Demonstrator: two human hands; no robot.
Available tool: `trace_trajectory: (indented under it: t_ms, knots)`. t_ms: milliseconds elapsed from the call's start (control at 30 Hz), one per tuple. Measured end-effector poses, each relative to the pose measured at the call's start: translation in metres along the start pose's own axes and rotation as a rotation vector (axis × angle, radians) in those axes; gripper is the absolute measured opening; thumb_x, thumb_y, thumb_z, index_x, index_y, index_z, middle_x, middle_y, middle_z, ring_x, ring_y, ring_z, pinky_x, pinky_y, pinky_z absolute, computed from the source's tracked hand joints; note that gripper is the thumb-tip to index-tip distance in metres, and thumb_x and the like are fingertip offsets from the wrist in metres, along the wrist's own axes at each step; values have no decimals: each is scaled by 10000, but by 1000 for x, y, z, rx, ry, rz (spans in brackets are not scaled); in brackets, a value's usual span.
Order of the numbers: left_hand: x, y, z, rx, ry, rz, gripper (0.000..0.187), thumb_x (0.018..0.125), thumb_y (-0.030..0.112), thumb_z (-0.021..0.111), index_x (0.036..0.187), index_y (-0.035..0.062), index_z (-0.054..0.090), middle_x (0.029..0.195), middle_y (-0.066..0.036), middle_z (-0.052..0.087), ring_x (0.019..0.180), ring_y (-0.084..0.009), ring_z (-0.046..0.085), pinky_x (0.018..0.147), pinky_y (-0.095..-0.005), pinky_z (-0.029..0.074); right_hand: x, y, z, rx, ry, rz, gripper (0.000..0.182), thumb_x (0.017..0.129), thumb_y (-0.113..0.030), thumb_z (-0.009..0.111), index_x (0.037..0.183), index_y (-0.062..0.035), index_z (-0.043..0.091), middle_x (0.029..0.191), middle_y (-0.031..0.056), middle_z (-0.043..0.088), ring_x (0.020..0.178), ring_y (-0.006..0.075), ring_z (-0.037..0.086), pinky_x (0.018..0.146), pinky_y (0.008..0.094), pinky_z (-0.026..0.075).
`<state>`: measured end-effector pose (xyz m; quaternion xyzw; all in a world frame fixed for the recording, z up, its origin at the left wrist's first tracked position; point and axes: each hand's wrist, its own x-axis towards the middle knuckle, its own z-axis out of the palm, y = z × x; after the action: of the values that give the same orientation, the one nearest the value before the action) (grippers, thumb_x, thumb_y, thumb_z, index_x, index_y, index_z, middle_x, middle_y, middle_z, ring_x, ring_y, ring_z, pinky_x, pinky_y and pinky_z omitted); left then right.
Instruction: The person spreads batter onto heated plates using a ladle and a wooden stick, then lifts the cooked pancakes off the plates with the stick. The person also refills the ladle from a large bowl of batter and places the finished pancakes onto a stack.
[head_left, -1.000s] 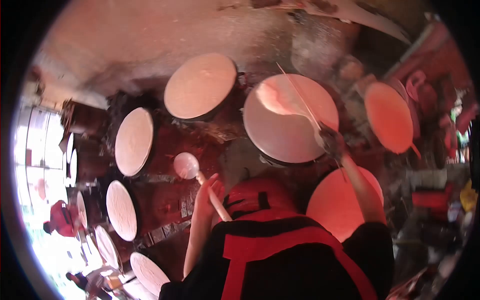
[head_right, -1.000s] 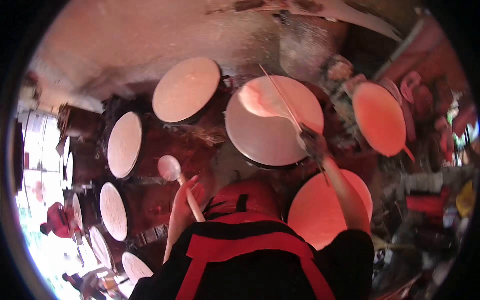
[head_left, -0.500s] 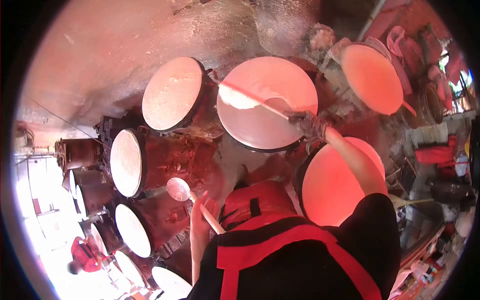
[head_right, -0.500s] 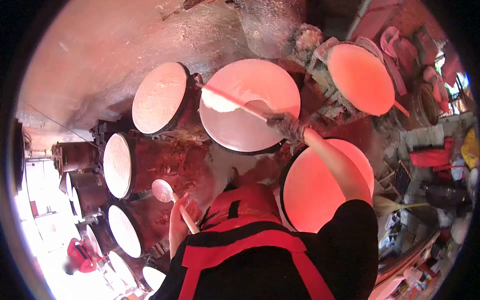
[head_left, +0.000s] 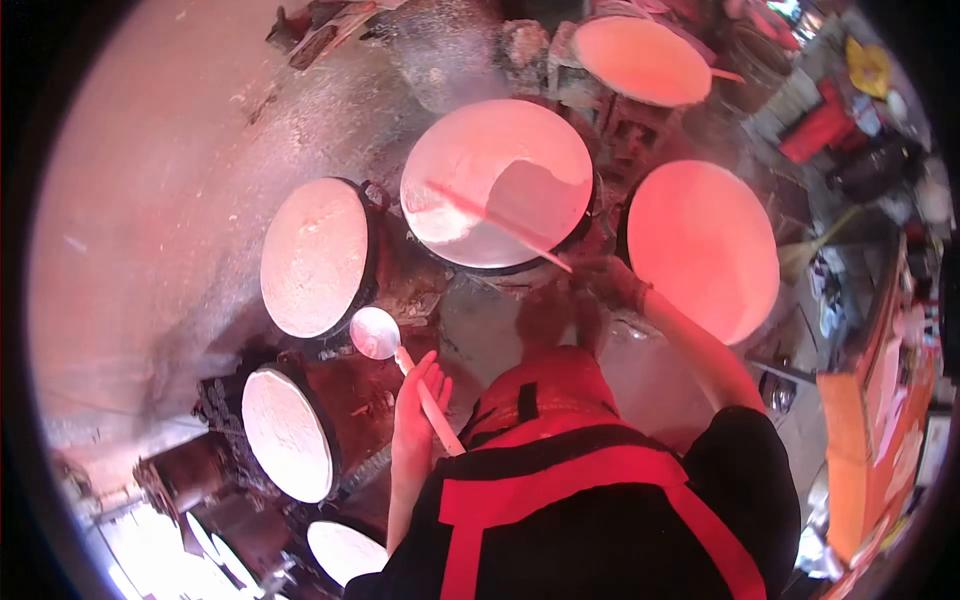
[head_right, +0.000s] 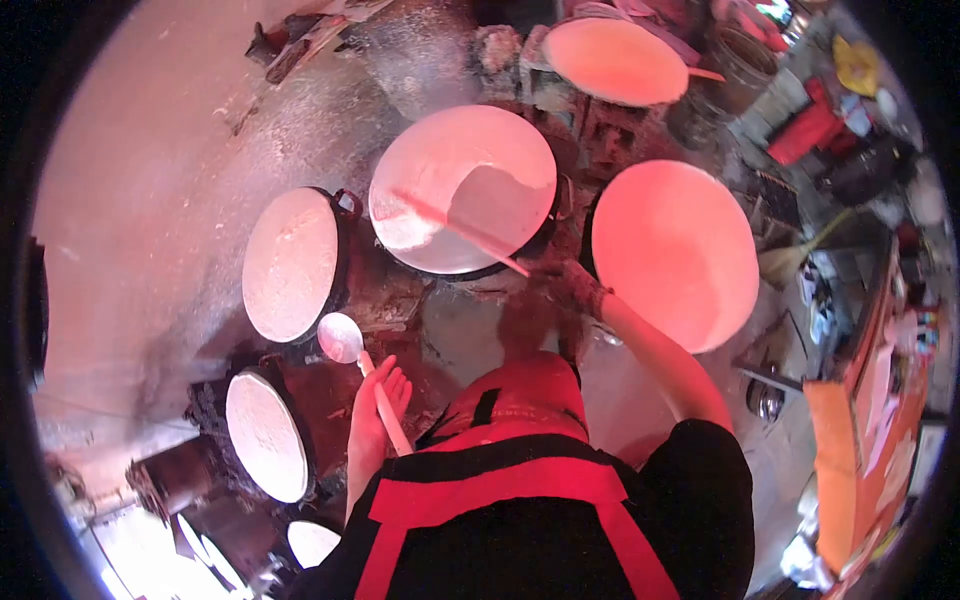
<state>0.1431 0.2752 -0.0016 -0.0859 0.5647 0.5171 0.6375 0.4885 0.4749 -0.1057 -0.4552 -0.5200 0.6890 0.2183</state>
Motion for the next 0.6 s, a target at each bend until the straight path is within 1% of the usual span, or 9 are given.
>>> trace_trajectory:
  t_ms: [67, 133, 233, 300, 333, 467, 500, 533, 600]
  knots:
    - [7, 10, -25, 46, -34, -6, 404, 830, 235, 584, 1203, 95, 518, 1350, -106, 322, 1264, -187, 302, 991, -323, 356, -71, -50, 31, 46, 0, 366, 383, 828, -77, 553, 1210, -89, 530, 855, 18, 624, 692, 95, 531, 624, 256, 466]
    - [19, 17, -54, 60, -53, -24, 397, 838, 231, 570, 1202, 83, 515, 1352, -106, 326, 1257, -190, 316, 995, -318, 351, -108, -35, 48, 24, 97, 178, 330, 841, -114, 542, 1171, -105, 552, 796, 7, 607, 605, 87, 517, 515, 242, 440]
    - [11, 22, -85, 114, -4, -2, 385, 846, 215, 555, 1199, 64, 515, 1313, -84, 394, 1238, -190, 345, 998, -317, 342, -114, -27, 98, 578, 132, 89, 223, 860, -154, 521, 1068, -102, 584, 725, -6, 572, 527, 86, 502, 419, 236, 405]
    - [-2, 22, -109, 131, 53, 51, 390, 842, 206, 556, 1196, 50, 512, 1286, -66, 432, 1222, -190, 362, 998, -316, 336, -59, -27, 166, 967, 566, 307, 349, 865, -421, 466, 1022, -131, 580, 566, -11, 478, 346, 111, 393, 297, 224, 305]
    - [-9, 21, -117, 138, 78, 80, 392, 840, 201, 557, 1195, 42, 510, 1272, -57, 451, 1214, -190, 371, 998, -316, 333, -24, -21, 192, 1023, 647, 269, 324, 872, -399, 465, 1023, -135, 576, 569, -9, 482, 367, 115, 410, 316, 230, 323]
    - [-47, 17, -150, 89, 86, 213, 387, 835, 207, 556, 1173, 25, 515, 1241, -54, 470, 1181, -175, 399, 998, -327, 316, 154, -10, 288, 778, 294, -389, 227, 898, -311, 459, 1026, -152, 558, 580, -4, 500, 449, 132, 479, 393, 250, 395]
    - [-56, 17, -153, 93, 101, 221, 387, 834, 210, 556, 1171, 25, 514, 1236, -58, 470, 1178, -171, 402, 997, -329, 315, 185, -20, 308, 705, 253, -468, 204, 904, -289, 457, 1027, -157, 553, 582, -3, 504, 470, 136, 496, 412, 256, 413]
    - [-66, 16, -154, 96, 118, 230, 388, 834, 213, 556, 1170, 24, 513, 1231, -62, 471, 1175, -167, 404, 996, -331, 314, 195, -44, 322, 727, 281, -286, 187, 906, -267, 463, 1044, -175, 550, 574, -14, 489, 453, 121, 479, 396, 249, 396]
    - [-70, 15, -166, 101, 151, 228, 392, 832, 218, 558, 1169, 24, 510, 1226, -67, 470, 1166, -161, 411, 994, -332, 312, 256, -16, 349, 178, 898, -469, 199, 913, -277, 451, 1065, -189, 544, 557, -35, 461, 409, 90, 434, 359, 237, 351]
